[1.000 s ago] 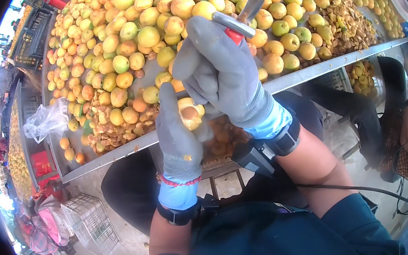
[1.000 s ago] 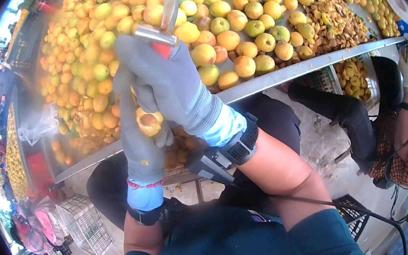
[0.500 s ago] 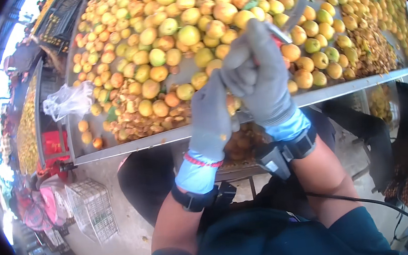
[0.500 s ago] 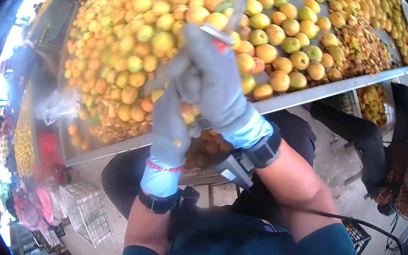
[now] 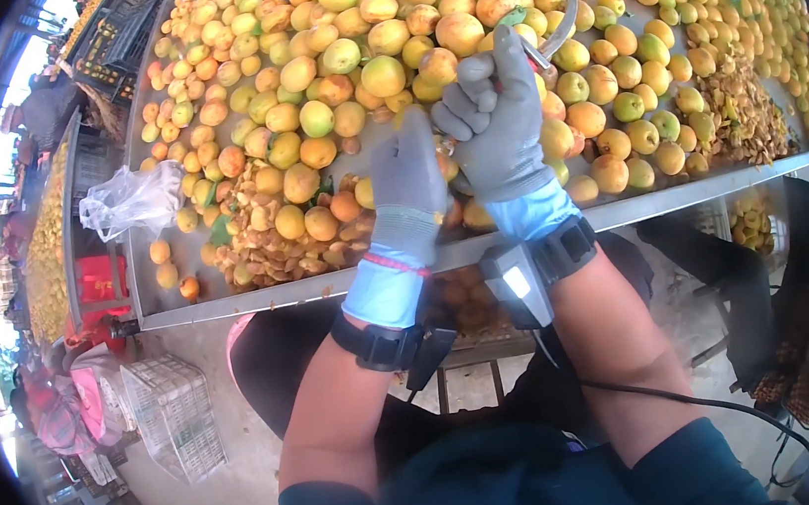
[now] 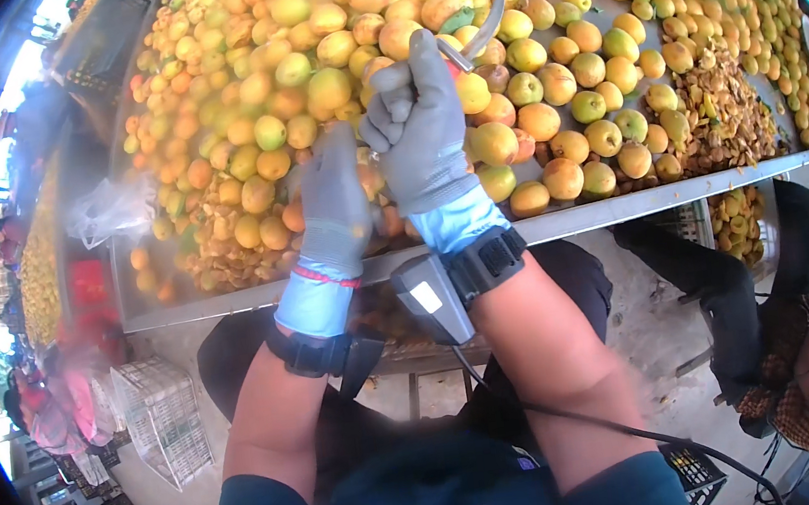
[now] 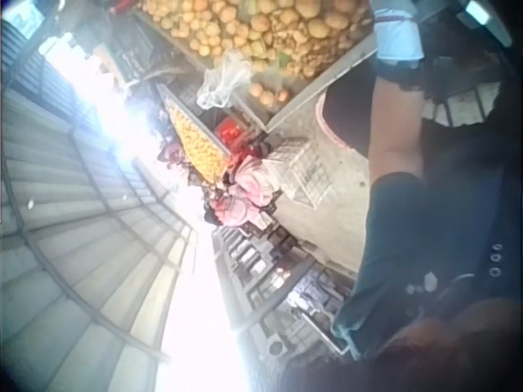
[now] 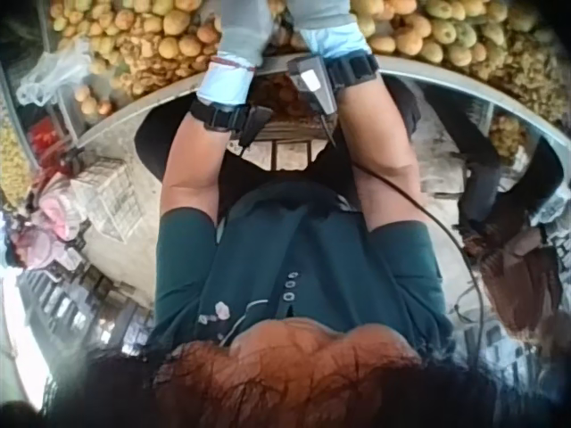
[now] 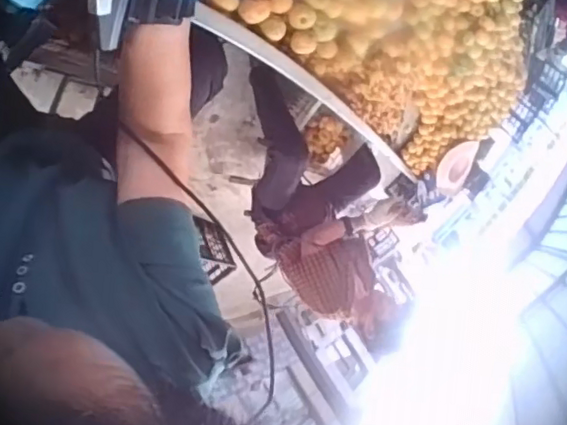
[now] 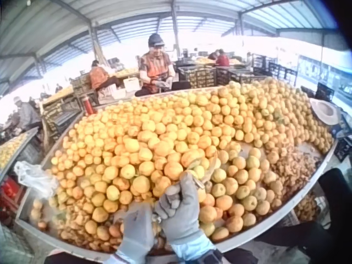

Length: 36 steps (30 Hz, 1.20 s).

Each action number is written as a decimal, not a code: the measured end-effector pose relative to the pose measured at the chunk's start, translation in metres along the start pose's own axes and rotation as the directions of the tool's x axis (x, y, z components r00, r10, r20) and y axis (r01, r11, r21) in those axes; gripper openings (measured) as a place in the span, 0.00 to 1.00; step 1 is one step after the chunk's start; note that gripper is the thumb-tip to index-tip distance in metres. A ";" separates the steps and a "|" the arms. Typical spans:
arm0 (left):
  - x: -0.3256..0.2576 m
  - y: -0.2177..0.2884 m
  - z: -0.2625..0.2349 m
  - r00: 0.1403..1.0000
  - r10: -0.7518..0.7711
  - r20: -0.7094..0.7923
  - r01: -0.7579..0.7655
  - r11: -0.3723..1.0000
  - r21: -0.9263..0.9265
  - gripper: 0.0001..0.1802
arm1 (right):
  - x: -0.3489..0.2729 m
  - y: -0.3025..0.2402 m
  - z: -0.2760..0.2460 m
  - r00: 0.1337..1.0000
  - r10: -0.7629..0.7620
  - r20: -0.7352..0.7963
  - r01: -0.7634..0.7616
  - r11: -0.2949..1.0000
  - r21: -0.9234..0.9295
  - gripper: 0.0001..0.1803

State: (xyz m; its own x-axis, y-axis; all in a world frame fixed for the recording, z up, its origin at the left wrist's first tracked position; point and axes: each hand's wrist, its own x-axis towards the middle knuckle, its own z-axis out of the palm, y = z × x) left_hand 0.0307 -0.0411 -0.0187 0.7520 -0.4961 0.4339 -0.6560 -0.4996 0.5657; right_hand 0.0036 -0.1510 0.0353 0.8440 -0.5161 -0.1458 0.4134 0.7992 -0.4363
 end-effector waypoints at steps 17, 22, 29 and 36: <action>0.022 0.001 -0.021 0.503 -0.372 0.780 0.816 -0.092 -0.570 0.20 | 0.011 0.009 0.002 0.976 0.039 0.215 -0.021 0.996 -0.089 0.24; 0.023 0.005 -0.016 0.671 -0.428 0.605 0.706 0.122 -0.697 0.23 | 0.018 0.004 0.002 0.980 0.124 0.154 -0.120 0.992 -0.041 0.26; 0.061 -0.003 -0.049 0.633 -0.698 0.335 0.612 0.185 -0.769 0.33 | 0.003 0.003 0.000 0.987 0.138 -0.087 -0.163 0.862 -0.479 0.22; -0.041 0.049 -0.099 0.741 -0.506 0.442 0.664 0.450 -0.598 0.32 | -0.019 -0.028 -0.001 0.990 0.139 0.032 -0.099 0.828 -0.552 0.22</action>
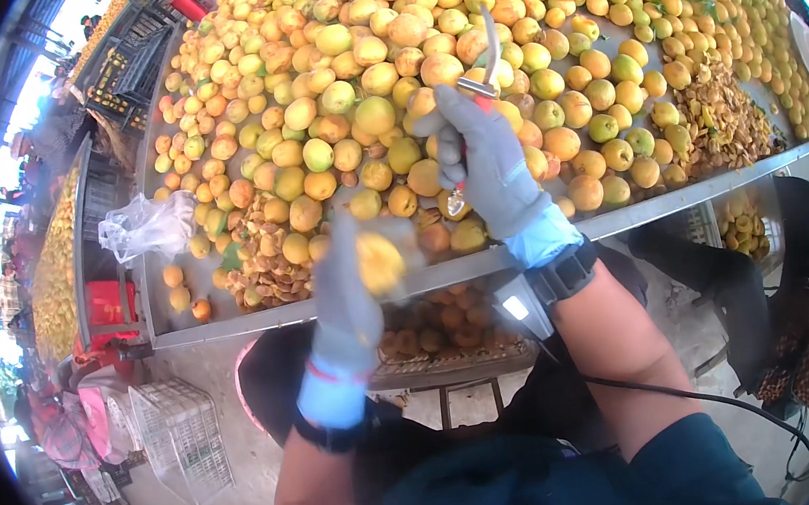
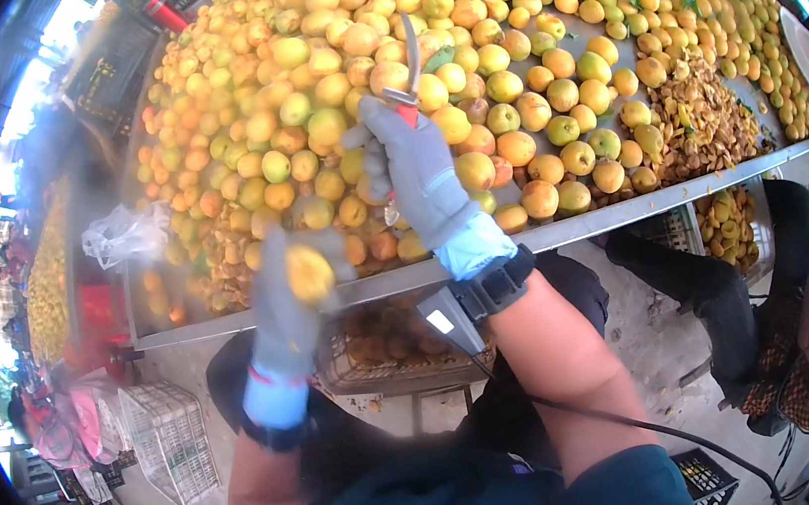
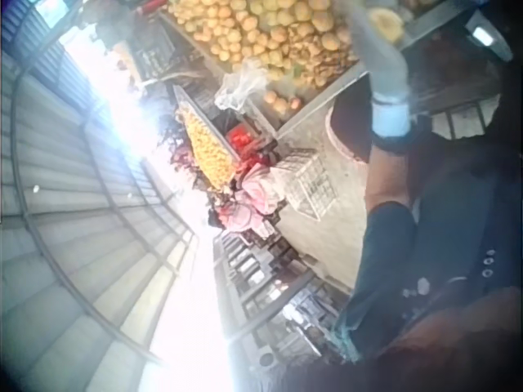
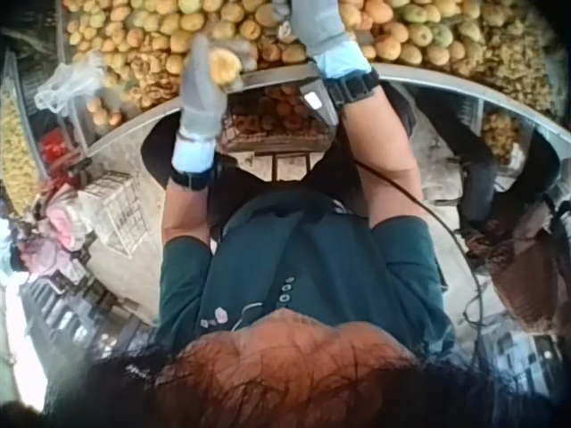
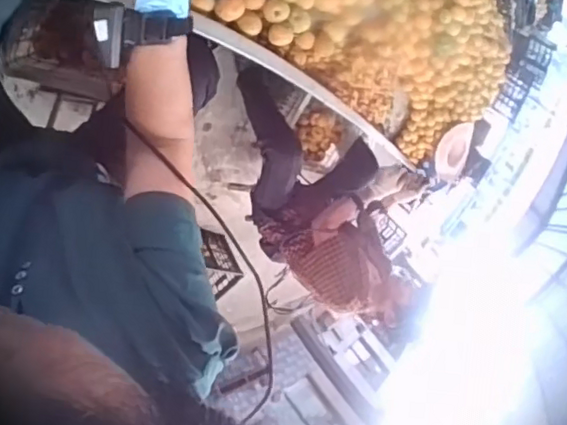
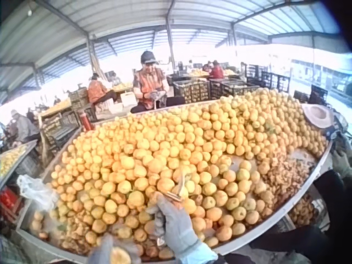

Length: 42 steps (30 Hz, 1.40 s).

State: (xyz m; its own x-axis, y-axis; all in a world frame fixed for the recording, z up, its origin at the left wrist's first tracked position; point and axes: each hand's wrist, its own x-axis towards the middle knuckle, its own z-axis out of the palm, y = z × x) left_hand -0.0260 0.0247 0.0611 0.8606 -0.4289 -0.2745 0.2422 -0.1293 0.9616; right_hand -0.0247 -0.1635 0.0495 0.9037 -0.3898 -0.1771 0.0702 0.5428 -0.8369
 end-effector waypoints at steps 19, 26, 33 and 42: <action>0.153 -0.006 -0.079 0.956 0.293 0.023 -0.106 0.272 0.956 0.33 | -0.041 -0.028 -0.013 0.988 0.133 0.080 -0.114 0.971 -0.211 0.20; 0.106 0.012 -0.060 0.995 0.098 0.024 -0.095 0.989 -0.113 0.28 | -0.041 -0.022 -0.012 0.962 0.269 0.051 -0.229 0.891 -0.392 0.21; 0.036 0.006 -0.021 0.985 0.134 0.108 -0.075 0.899 -0.432 0.39 | -0.074 -0.010 0.009 0.921 0.237 0.308 -0.132 0.936 -0.325 0.22; -0.006 0.012 0.003 0.859 0.507 -0.074 -0.446 0.812 0.376 0.37 | -0.104 -0.009 0.014 0.901 0.101 0.421 0.115 0.882 -0.458 0.22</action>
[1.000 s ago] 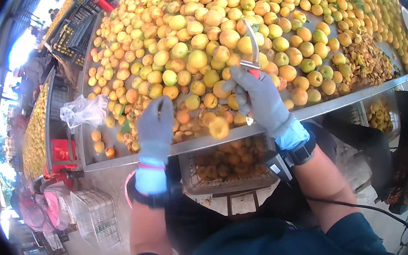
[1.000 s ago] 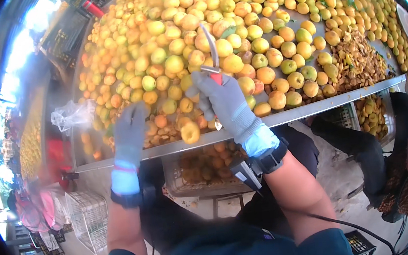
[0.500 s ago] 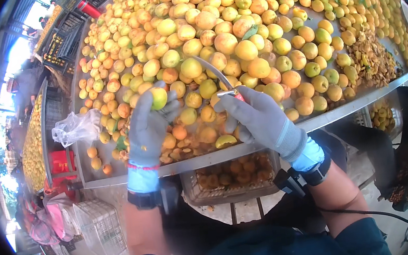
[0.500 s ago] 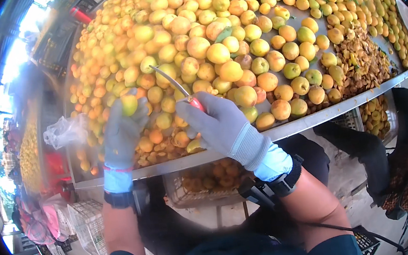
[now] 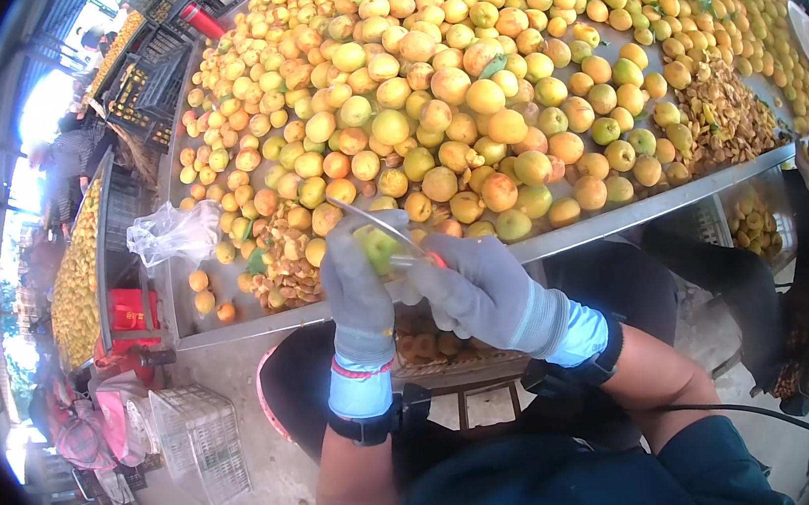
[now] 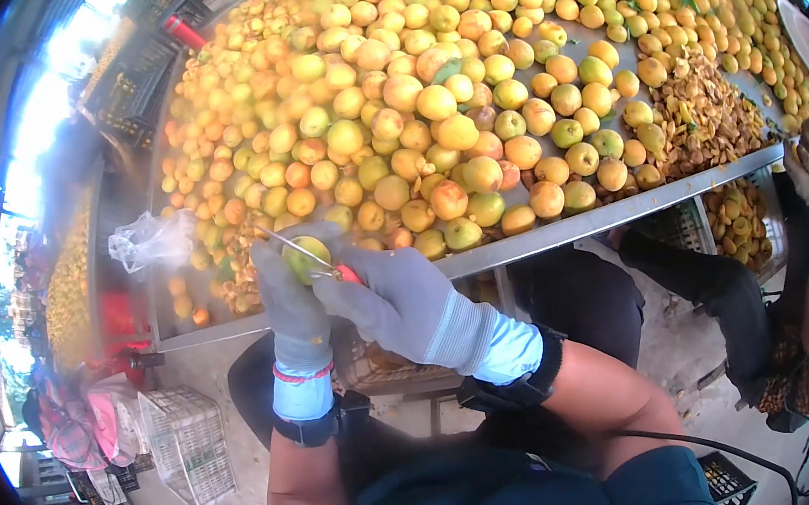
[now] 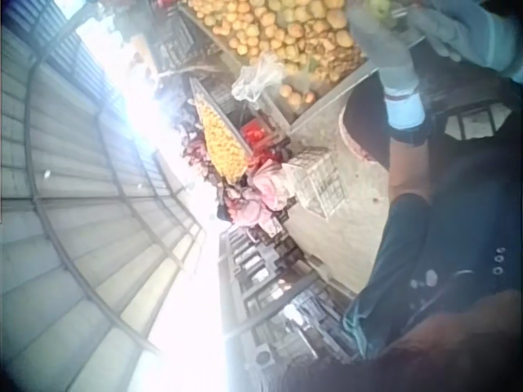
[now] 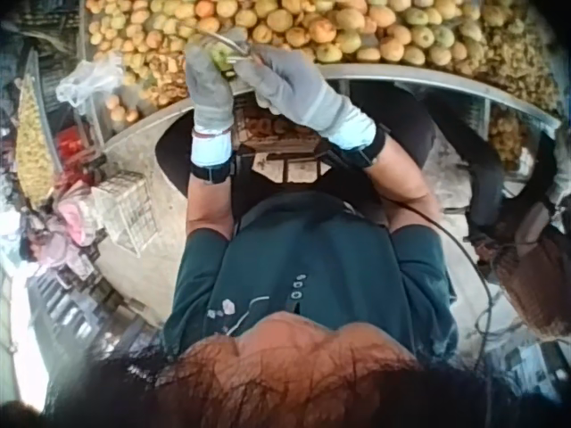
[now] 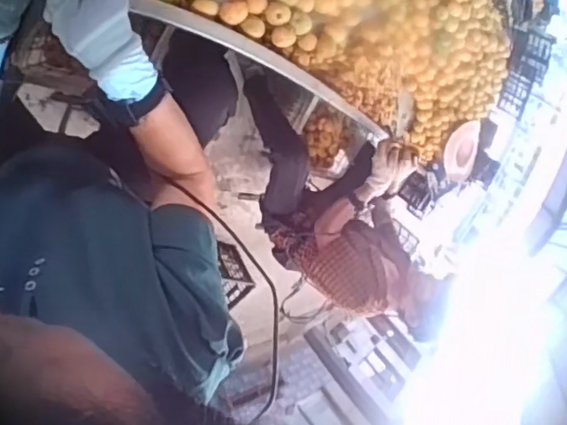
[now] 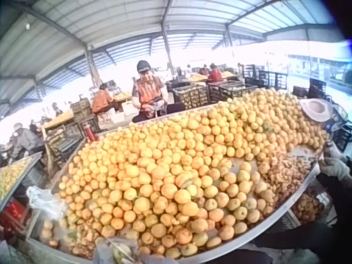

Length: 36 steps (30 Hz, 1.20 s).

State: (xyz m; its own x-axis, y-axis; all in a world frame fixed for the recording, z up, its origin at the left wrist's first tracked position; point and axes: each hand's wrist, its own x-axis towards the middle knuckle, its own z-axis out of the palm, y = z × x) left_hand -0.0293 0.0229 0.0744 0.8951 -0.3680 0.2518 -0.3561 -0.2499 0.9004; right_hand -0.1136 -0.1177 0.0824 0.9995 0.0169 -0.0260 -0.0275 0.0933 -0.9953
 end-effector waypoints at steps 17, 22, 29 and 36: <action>-0.008 -0.002 -0.006 0.958 0.283 0.039 -0.277 0.886 0.372 0.16 | 0.010 0.020 0.010 0.994 -0.043 -0.097 0.038 0.998 -0.053 0.31; -0.004 0.011 0.005 0.995 -0.055 -0.083 0.049 0.996 -0.080 0.26 | 0.015 0.025 -0.006 0.803 0.108 0.586 -0.541 0.546 0.640 0.39; 0.011 0.010 0.009 0.860 -0.485 0.155 0.430 0.527 -0.733 0.34 | 0.011 0.010 -0.018 0.991 0.104 0.079 -0.126 0.923 0.365 0.35; 0.003 0.010 0.003 0.883 -0.464 0.068 0.366 0.592 -0.718 0.36 | -0.001 0.009 -0.007 0.977 0.209 0.043 -0.214 0.959 0.188 0.23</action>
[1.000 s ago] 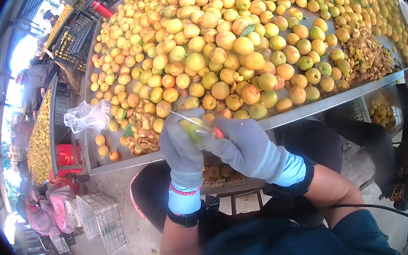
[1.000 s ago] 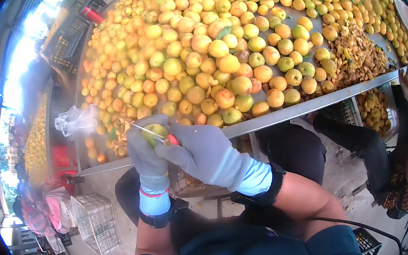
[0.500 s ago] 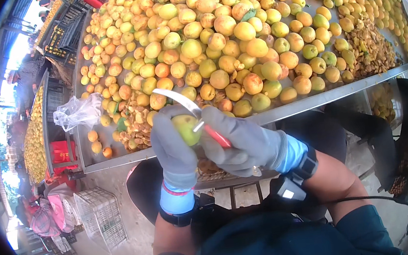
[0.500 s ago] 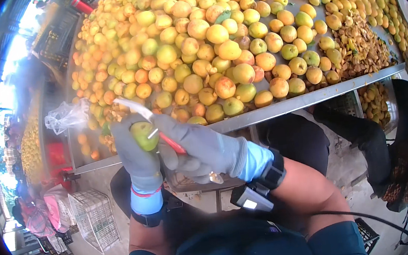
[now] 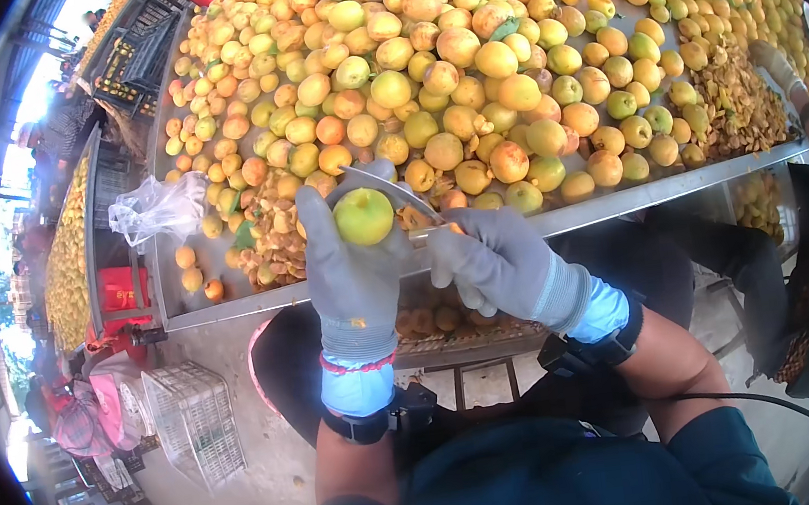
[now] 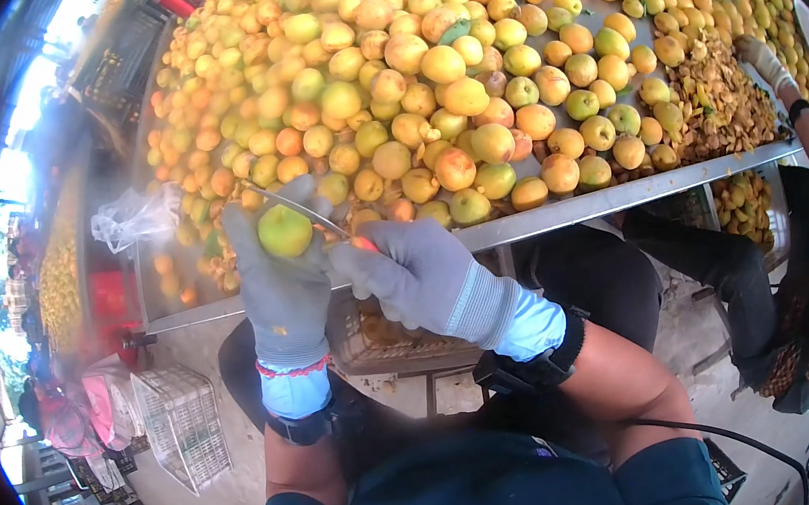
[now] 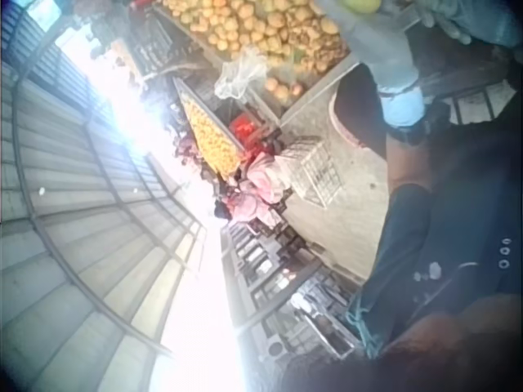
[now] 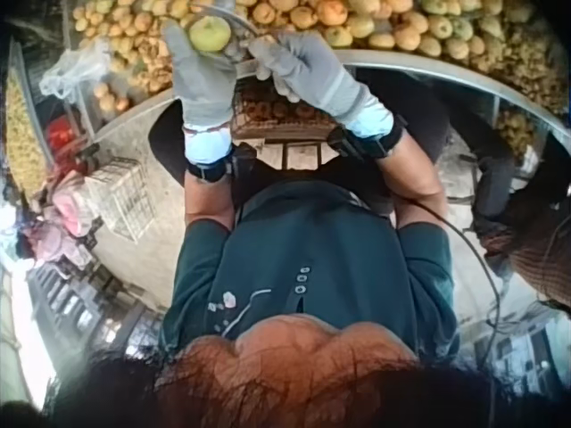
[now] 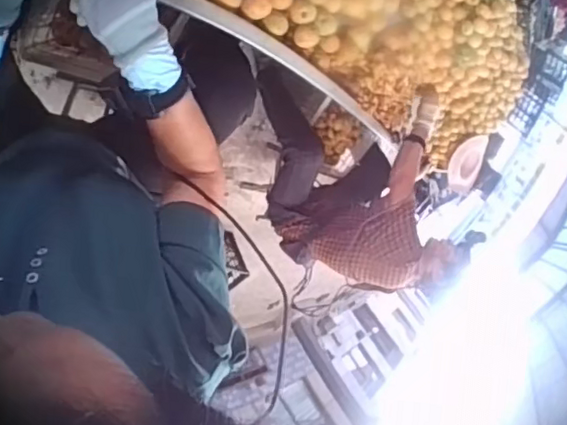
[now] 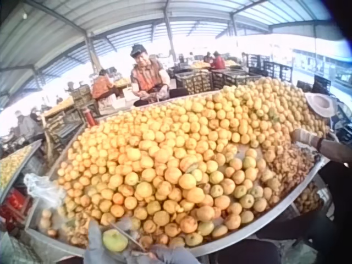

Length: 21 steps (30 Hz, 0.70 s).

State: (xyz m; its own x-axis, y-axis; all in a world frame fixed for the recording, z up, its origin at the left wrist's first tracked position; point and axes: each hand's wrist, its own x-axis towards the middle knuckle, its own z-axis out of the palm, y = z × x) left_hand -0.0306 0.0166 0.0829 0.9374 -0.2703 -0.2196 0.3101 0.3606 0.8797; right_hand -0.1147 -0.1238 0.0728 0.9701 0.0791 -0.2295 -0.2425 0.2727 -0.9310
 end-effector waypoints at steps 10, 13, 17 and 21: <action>-0.010 -0.003 0.011 0.997 -0.075 0.032 0.079 0.980 -0.181 0.37 | -0.003 0.004 0.009 0.994 -0.110 0.013 0.110 0.969 -0.219 0.27; -0.015 -0.004 0.015 0.996 -0.072 0.060 0.084 0.968 -0.239 0.37 | -0.002 0.010 0.010 0.975 -0.222 -0.012 0.206 0.919 -0.336 0.26; -0.023 -0.005 0.019 0.989 0.021 0.146 0.028 0.946 -0.324 0.37 | 0.002 0.022 0.019 0.888 -0.460 -0.017 0.320 0.643 -0.696 0.23; -0.020 -0.008 0.011 0.983 -0.010 0.185 0.082 0.917 -0.390 0.36 | 0.004 0.028 0.023 0.848 -0.530 -0.006 0.318 0.518 -0.794 0.23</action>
State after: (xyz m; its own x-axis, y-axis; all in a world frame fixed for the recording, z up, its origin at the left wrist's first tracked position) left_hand -0.0539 0.0098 0.0847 0.8889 -0.4341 -0.1463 0.4235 0.6566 0.6242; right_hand -0.1176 -0.0939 0.0526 0.9511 -0.0837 0.2973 0.1918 -0.5945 -0.7809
